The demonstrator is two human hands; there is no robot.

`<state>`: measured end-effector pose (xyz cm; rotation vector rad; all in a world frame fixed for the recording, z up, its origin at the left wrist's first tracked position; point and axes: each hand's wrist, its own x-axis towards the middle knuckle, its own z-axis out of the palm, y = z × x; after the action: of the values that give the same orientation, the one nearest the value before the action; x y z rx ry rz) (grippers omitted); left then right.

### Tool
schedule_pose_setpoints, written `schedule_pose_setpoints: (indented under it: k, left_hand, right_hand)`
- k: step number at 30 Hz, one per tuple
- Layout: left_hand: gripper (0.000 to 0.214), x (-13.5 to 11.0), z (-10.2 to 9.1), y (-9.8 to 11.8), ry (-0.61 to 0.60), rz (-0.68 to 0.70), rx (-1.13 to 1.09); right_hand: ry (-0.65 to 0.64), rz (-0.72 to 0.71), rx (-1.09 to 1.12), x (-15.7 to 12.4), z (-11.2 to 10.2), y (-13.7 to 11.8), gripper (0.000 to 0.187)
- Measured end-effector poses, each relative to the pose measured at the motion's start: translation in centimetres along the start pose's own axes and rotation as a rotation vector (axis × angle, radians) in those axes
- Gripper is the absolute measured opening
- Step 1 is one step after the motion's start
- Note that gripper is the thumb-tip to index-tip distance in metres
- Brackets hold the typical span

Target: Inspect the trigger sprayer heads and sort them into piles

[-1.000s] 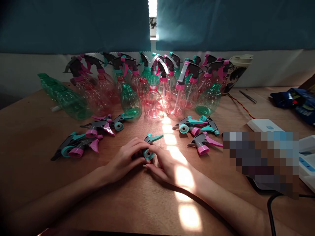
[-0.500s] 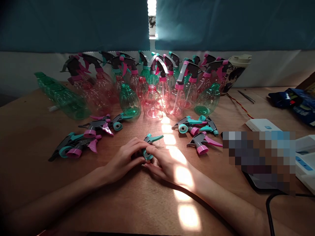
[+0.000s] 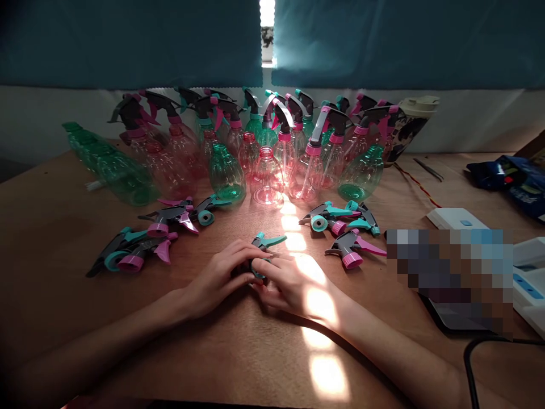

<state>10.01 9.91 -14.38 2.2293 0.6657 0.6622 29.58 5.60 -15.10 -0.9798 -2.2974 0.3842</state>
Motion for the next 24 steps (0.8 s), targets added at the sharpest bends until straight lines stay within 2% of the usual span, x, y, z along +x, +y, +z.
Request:
schedule_pose_setpoints:
  k: [5, 11, 16, 24]
  left_hand:
    - [0.029, 0.0, 0.1, 0.0, 0.008, -0.020, -0.018]
    - [0.025, -0.1, 0.1, 0.4, 0.003, -0.017, -0.007]
    - [0.019, -0.2, 0.2, 0.5, 0.009, 0.001, 0.022]
    - [0.022, -0.5, 0.6, 0.4, 0.048, 0.115, 0.210]
  right_hand:
    - [0.011, -0.038, 0.005, 0.0, 0.0, 0.2, 0.004]
    - [0.013, -0.029, 0.023, 0.4, -0.5, -0.2, 0.023]
    - [0.020, 0.041, 0.119, 0.3, -0.1, -0.4, 0.023]
    - [0.053, 0.145, 0.171, -0.3, 0.6, -0.6, 0.021]
